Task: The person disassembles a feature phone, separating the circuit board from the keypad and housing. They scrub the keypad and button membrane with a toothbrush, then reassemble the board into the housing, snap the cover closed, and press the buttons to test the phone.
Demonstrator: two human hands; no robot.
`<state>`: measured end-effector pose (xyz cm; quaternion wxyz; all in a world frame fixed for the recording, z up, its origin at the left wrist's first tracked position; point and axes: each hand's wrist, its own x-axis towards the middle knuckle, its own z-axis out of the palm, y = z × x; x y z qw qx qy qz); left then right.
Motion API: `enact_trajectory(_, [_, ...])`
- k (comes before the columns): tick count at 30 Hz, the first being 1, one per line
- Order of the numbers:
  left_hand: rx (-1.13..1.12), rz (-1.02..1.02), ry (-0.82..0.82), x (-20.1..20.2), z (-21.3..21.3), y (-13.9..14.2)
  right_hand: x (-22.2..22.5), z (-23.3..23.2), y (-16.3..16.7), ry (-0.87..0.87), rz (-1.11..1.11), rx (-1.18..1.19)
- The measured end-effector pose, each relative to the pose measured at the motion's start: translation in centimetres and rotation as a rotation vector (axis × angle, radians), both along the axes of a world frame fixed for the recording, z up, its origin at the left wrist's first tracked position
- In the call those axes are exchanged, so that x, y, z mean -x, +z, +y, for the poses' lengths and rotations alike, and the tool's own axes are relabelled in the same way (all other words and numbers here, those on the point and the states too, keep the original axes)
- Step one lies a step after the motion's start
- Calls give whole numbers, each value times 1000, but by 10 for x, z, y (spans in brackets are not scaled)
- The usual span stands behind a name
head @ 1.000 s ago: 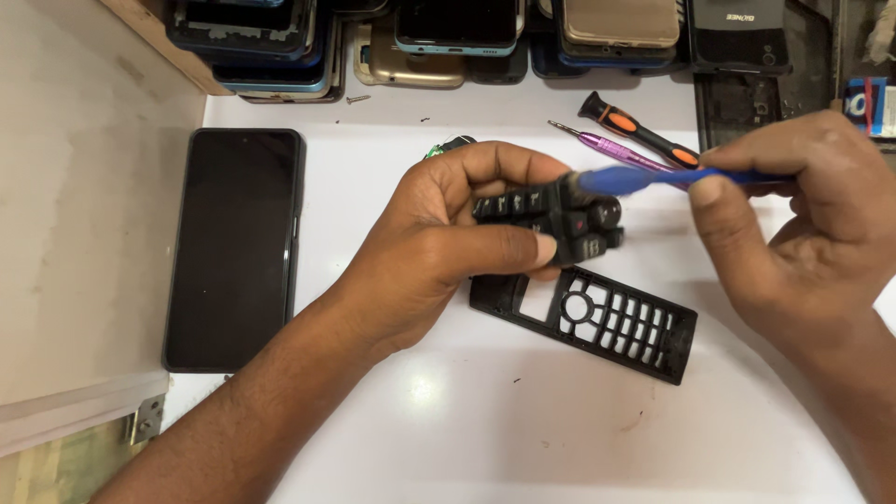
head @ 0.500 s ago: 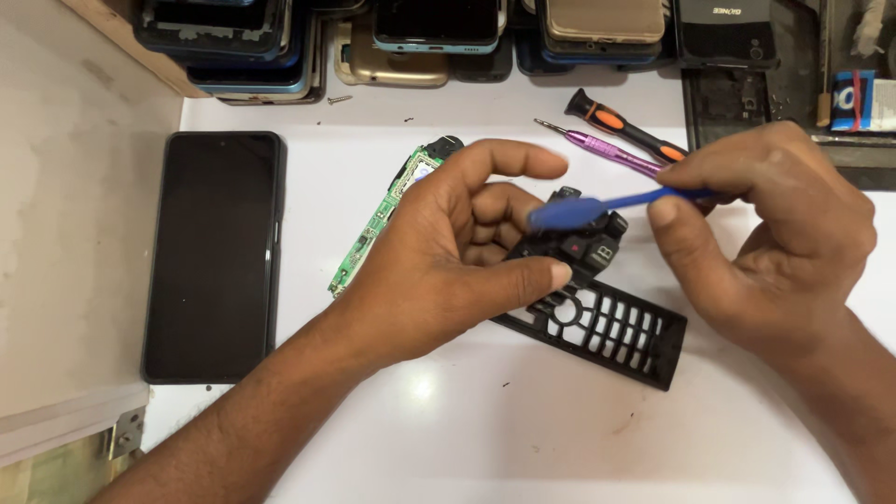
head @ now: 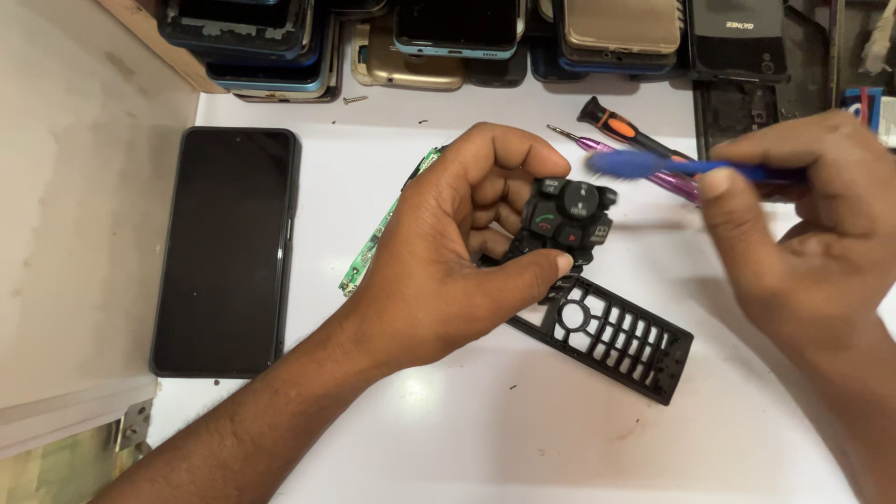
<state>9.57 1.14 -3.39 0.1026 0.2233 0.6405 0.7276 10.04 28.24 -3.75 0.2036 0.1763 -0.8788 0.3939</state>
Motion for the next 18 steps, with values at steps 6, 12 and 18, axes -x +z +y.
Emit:
enact_trajectory(6, [42, 98, 22, -4, -4, -1, 4, 1, -8, 8, -23, 76])
enact_trajectory(12, [44, 100, 9, -6, -7, -2, 4, -8, -8, -1, -35, 21])
enact_trajectory(18, [59, 95, 3, -7, -7, 1, 4, -12, -3, 26, -57, 58])
